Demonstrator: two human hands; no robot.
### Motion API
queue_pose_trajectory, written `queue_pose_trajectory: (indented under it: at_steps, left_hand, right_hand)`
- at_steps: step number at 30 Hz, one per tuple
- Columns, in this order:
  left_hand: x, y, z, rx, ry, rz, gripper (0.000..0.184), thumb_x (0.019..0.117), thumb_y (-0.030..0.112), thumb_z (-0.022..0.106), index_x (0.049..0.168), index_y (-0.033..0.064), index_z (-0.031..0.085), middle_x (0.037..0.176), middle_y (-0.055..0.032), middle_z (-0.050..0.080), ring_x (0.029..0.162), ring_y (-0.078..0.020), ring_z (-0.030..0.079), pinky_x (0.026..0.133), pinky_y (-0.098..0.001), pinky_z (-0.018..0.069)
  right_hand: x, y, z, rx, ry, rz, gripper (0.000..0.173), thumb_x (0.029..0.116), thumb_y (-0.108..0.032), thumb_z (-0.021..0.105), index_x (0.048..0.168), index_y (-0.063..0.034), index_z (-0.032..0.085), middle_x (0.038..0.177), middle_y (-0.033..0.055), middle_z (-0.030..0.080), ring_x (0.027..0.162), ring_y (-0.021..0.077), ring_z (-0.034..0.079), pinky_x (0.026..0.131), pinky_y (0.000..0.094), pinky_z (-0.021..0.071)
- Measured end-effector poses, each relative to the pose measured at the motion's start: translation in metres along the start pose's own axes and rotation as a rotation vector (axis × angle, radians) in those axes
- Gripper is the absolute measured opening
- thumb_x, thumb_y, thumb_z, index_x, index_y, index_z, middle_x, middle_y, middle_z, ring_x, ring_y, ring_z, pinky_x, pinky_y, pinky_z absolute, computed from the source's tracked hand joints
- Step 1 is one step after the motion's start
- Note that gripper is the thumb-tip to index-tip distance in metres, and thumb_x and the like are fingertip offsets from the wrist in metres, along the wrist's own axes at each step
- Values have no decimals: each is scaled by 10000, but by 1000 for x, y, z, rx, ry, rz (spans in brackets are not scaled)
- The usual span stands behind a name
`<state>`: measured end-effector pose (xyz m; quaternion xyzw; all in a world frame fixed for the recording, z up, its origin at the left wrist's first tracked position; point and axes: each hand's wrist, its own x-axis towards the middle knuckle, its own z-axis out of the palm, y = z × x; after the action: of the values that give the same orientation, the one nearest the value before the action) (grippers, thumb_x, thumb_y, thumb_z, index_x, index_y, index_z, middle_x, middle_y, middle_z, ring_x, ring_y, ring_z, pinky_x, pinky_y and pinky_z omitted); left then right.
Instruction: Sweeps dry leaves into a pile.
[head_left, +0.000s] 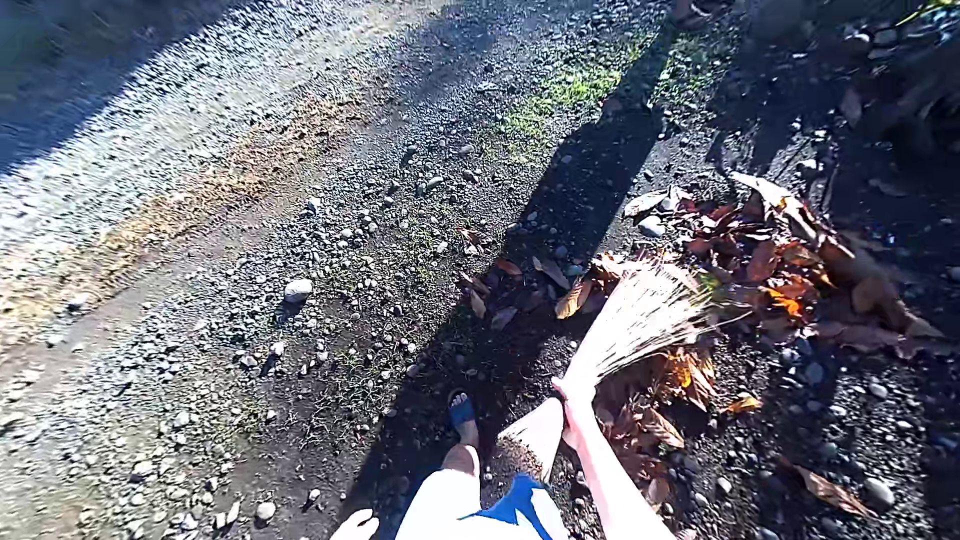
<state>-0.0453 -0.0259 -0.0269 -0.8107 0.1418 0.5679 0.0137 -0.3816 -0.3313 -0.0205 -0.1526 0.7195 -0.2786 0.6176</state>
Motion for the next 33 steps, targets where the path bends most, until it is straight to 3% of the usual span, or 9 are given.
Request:
queue_pose_trajectory:
  at_steps: [3,5,10,14,17,23,26,28,33]
  left_hand:
    - [15,38,-36,-81,44,88,464,1069,234,561,1462,-8,515,1409,-261,585,1270,-388,603,1098,-534,451]
    - [24,62,-61,-96,61,152,453,1079,222,537,1476,6,503,1403,-254,593,1225,-375,633,1072,-521,475]
    - [36,101,-95,-90,59,181,448,1090,215,514,1493,21,489,1394,-251,601,1228,-377,633,1078,-516,471]
    - [44,95,-102,-54,35,156,452,1086,213,523,1488,9,489,1394,-251,602,1226,-374,636,1080,-514,470]
    - [49,78,-101,-108,32,45,460,1080,211,533,1485,-1,489,1405,-268,585,1256,-394,609,1084,-538,458]
    - [56,75,-100,-1,-10,-85,454,1074,225,553,1450,-27,523,1436,-259,570,1369,-389,526,1161,-537,380]
    - [50,122,-105,-43,44,-65,458,1077,218,542,1460,-30,507,1407,-269,583,1306,-390,571,1109,-535,427]
    - [46,169,-107,-100,81,-45,460,1082,215,529,1479,-14,489,1395,-267,591,1261,-391,600,1073,-539,459]
    - [29,259,-102,-211,86,11,458,1087,186,508,1508,13,458,1354,-264,616,1202,-371,630,1009,-528,492]
  right_hand:
    - [-38,-7,80,210,-198,235,242,1042,-171,531,1258,-77,476,878,99,604,685,189,624,593,361,563]
    - [-43,3,124,287,-369,429,128,1049,-169,466,1121,-65,491,751,93,587,568,189,614,501,331,557]
    - [-20,11,181,170,-501,711,149,1058,-207,458,1046,-73,524,720,81,585,547,175,607,490,315,553]
    - [29,-13,132,278,-131,512,116,1028,-165,490,1008,-58,528,674,76,576,499,154,580,457,292,531]
    - [48,-29,113,156,45,210,408,996,-66,565,1380,-15,437,942,155,588,675,218,602,599,388,546]
    - [-20,-85,204,135,-195,201,639,997,-21,567,1537,-73,229,1152,183,535,821,225,591,679,403,543]
    - [-8,-119,233,119,-460,418,453,1053,-74,484,1475,-107,321,999,121,551,704,181,590,616,340,539]
    - [58,-123,247,181,-585,563,180,1033,-116,492,1210,-84,484,794,99,588,576,183,607,507,328,554]
    - [152,-162,217,79,-237,489,186,1005,-132,573,1155,-25,545,867,103,594,660,170,592,585,335,544]
